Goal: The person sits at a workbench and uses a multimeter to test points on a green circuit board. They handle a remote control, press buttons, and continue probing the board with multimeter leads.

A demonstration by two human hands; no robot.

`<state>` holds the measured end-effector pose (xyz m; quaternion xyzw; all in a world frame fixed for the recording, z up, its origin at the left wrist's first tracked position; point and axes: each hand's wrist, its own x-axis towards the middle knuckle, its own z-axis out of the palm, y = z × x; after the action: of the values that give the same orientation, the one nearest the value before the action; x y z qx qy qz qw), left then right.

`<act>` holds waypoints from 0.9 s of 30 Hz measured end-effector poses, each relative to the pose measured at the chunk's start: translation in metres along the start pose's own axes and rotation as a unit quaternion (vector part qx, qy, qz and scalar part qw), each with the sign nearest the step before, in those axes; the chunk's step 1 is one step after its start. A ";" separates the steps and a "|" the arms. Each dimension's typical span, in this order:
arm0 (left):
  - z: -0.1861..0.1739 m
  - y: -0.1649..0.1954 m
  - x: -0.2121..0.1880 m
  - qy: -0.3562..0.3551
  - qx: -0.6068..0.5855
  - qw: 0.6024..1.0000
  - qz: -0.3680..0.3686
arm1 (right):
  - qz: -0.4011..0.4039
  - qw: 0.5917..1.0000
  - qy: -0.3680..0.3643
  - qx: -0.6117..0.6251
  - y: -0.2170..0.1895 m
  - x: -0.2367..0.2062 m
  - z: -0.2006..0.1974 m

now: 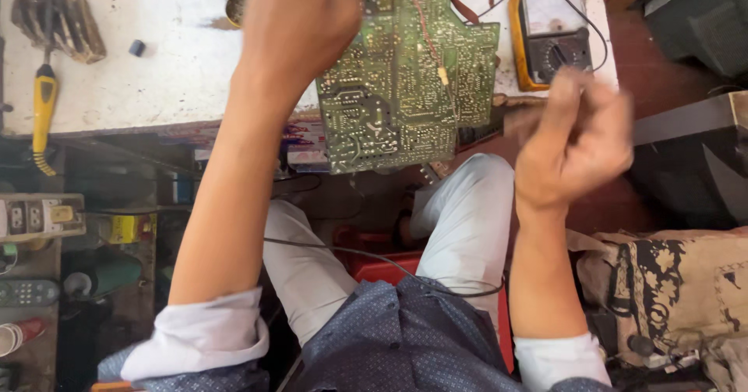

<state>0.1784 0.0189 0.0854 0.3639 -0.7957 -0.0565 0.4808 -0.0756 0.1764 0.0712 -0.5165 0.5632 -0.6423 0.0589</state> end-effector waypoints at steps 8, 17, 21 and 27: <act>0.016 0.075 -0.209 -0.172 -0.125 0.974 -0.079 | 0.303 0.917 -0.258 -0.037 0.062 -0.102 -0.059; 0.086 0.066 -0.366 -0.519 -0.038 0.832 -0.193 | 0.123 0.843 -0.517 -0.087 0.056 -0.152 -0.022; 0.078 0.056 -0.357 -0.495 -0.053 0.845 -0.195 | 0.131 0.815 -0.558 -0.085 0.058 -0.159 -0.020; 0.060 0.063 -0.324 -0.534 -0.080 0.801 -0.259 | 0.177 0.758 -0.616 -0.119 0.078 -0.173 -0.031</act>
<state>0.1847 0.2544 -0.1531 0.4289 -0.7954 -0.4276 -0.0252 -0.0579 0.2828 -0.0880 -0.6947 0.5584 -0.0918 0.4440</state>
